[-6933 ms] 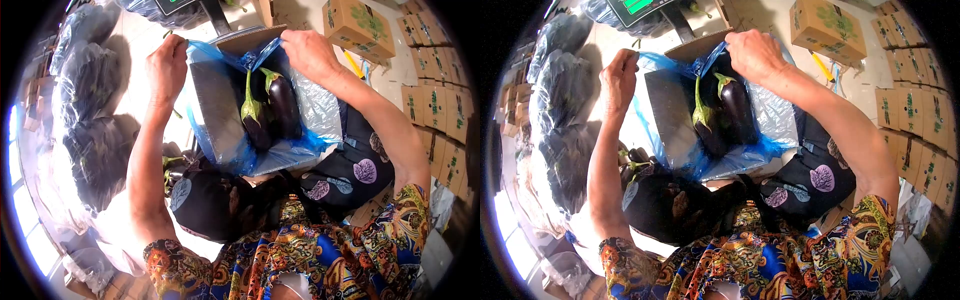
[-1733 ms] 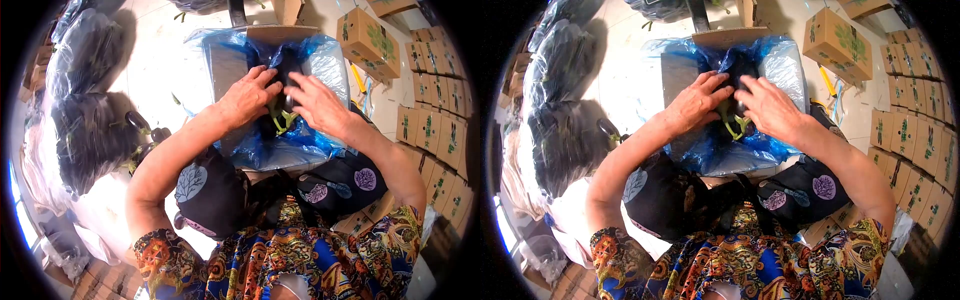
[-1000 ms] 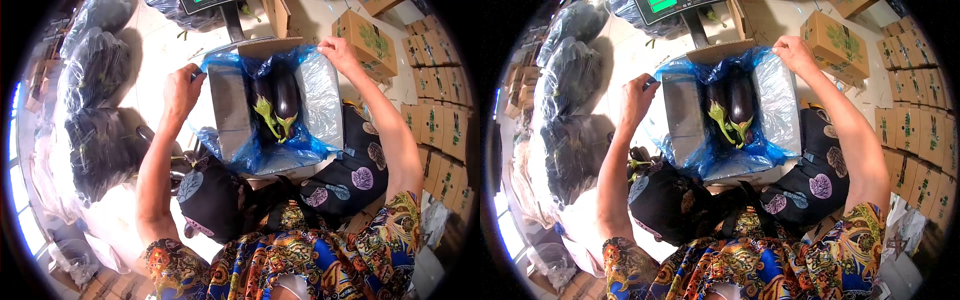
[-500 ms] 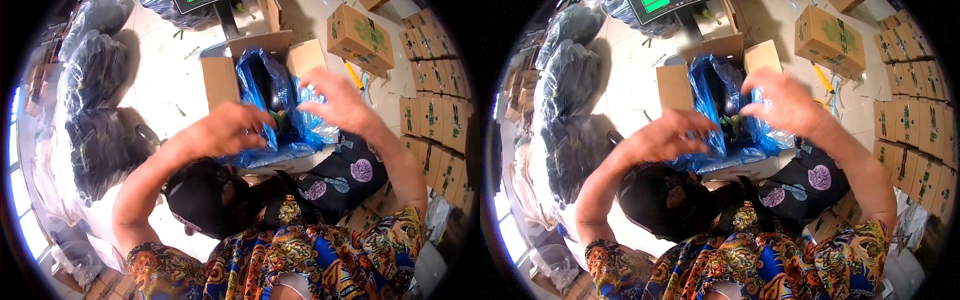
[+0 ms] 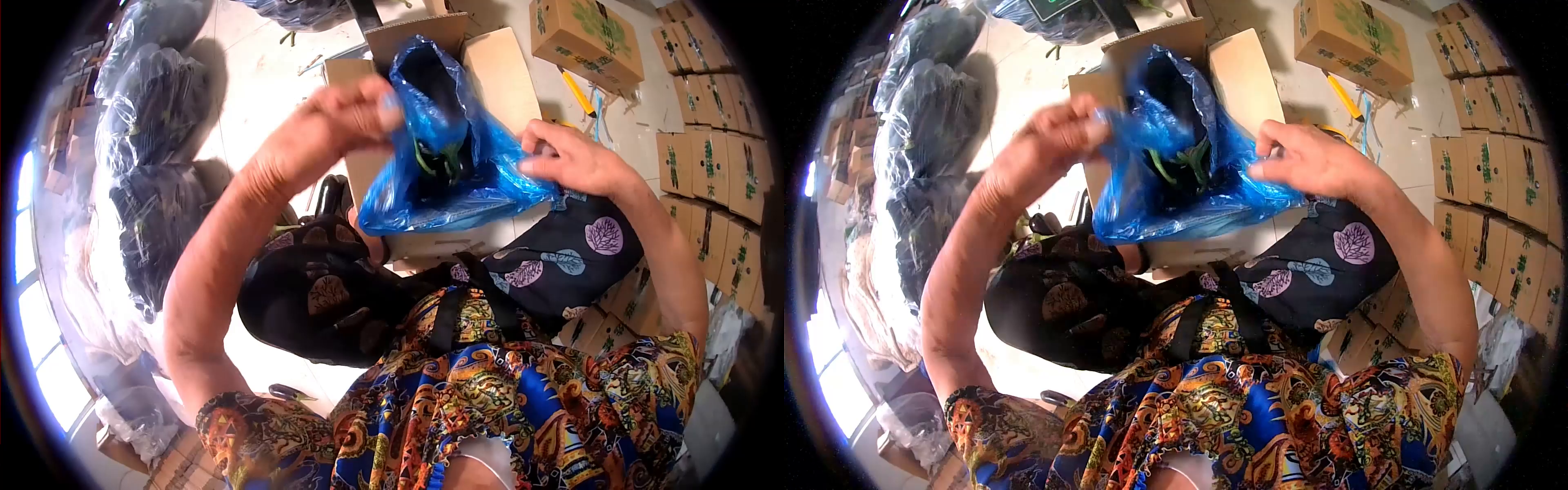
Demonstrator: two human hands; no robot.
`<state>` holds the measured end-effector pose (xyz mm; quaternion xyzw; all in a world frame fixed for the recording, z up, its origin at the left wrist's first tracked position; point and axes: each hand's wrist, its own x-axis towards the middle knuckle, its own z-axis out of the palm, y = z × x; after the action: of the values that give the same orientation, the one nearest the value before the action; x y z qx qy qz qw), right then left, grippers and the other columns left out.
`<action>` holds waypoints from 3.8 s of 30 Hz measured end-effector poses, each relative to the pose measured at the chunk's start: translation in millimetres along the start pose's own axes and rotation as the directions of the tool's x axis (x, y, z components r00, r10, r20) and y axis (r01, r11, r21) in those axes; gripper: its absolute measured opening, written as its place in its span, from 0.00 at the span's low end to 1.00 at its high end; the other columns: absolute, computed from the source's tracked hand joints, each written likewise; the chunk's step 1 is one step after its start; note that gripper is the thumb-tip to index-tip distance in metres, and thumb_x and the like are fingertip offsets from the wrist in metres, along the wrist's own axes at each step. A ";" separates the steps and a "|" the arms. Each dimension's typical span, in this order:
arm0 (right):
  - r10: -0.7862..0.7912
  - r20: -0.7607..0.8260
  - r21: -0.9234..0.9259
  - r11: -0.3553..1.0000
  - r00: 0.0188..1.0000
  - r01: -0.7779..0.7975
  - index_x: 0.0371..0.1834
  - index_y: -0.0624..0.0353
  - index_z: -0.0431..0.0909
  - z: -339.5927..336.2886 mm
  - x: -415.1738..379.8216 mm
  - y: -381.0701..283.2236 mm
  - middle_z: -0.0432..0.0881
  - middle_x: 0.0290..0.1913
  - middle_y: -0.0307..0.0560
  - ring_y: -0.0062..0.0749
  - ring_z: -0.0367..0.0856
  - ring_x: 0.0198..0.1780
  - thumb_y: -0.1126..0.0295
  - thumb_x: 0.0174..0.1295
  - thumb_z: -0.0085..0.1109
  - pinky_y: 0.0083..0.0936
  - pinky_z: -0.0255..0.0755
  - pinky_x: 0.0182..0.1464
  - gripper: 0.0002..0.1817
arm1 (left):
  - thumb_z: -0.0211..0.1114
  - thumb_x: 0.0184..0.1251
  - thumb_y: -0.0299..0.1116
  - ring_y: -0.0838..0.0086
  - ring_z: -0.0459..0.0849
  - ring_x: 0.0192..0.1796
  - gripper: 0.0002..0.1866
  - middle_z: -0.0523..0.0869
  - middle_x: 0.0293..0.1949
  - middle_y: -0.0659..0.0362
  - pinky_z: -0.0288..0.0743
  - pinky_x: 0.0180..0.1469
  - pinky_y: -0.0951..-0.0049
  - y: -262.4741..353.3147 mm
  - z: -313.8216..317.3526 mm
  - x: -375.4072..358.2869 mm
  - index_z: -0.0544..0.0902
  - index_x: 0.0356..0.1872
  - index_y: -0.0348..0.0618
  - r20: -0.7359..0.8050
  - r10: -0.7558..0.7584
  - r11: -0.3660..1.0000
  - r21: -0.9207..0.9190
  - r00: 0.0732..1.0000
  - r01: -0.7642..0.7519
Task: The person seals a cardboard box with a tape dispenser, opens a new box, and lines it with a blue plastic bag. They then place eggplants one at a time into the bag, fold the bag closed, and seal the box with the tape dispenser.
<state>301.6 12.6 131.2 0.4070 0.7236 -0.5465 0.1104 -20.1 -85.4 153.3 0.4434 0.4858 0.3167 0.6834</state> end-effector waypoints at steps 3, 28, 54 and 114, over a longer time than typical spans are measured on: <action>0.046 0.026 -0.307 0.951 0.999 -0.036 0.53 0.64 0.72 23.7 -12.8 4.6 0.82 0.34 0.49 0.35 0.82 0.34 0.64 0.53 0.73 0.32 0.76 0.40 0.28 | 0.65 0.67 0.50 0.67 0.81 0.54 0.27 0.82 0.51 0.55 0.74 0.58 0.64 -12.3 -7.4 -2.2 0.75 0.58 0.40 -0.070 -0.022 0.998 0.059 0.997 0.026; -0.397 -0.311 0.346 0.798 0.863 0.493 0.53 0.66 0.77 56.1 99.6 -41.7 0.84 0.47 0.54 0.35 0.81 0.47 0.66 0.53 0.65 0.31 0.75 0.52 0.24 | 0.59 0.67 0.31 0.71 0.82 0.49 0.17 0.85 0.44 0.55 0.75 0.54 0.70 -14.8 9.0 30.7 0.81 0.53 0.35 -0.120 0.064 0.996 0.076 0.991 -0.055; -0.699 0.239 -0.469 0.524 0.673 0.711 0.27 0.63 0.78 84.1 98.6 -51.0 0.77 0.35 0.53 0.48 0.80 0.41 0.75 0.44 0.61 0.41 0.80 0.41 0.06 | 0.72 0.53 0.30 0.43 0.82 0.45 0.24 0.84 0.42 0.41 0.77 0.51 0.53 -73.5 -31.5 91.9 0.76 0.52 0.33 -0.486 0.453 0.714 0.700 0.748 0.022; -0.530 0.255 -0.744 0.427 0.809 0.514 0.27 0.65 0.83 27.9 175.4 -72.3 0.84 0.32 0.58 0.50 0.85 0.40 0.79 0.47 0.58 0.39 0.80 0.42 0.05 | 0.57 0.63 0.32 0.50 0.86 0.45 0.15 0.86 0.44 0.44 0.79 0.45 0.53 -106.1 73.5 174.3 0.83 0.46 0.37 0.286 -0.163 0.154 0.953 0.944 -0.262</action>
<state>129.4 65.0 65.3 0.0768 0.9767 -0.1757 0.0960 106.7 0.1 -0.6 0.8407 0.4398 -0.1302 0.2879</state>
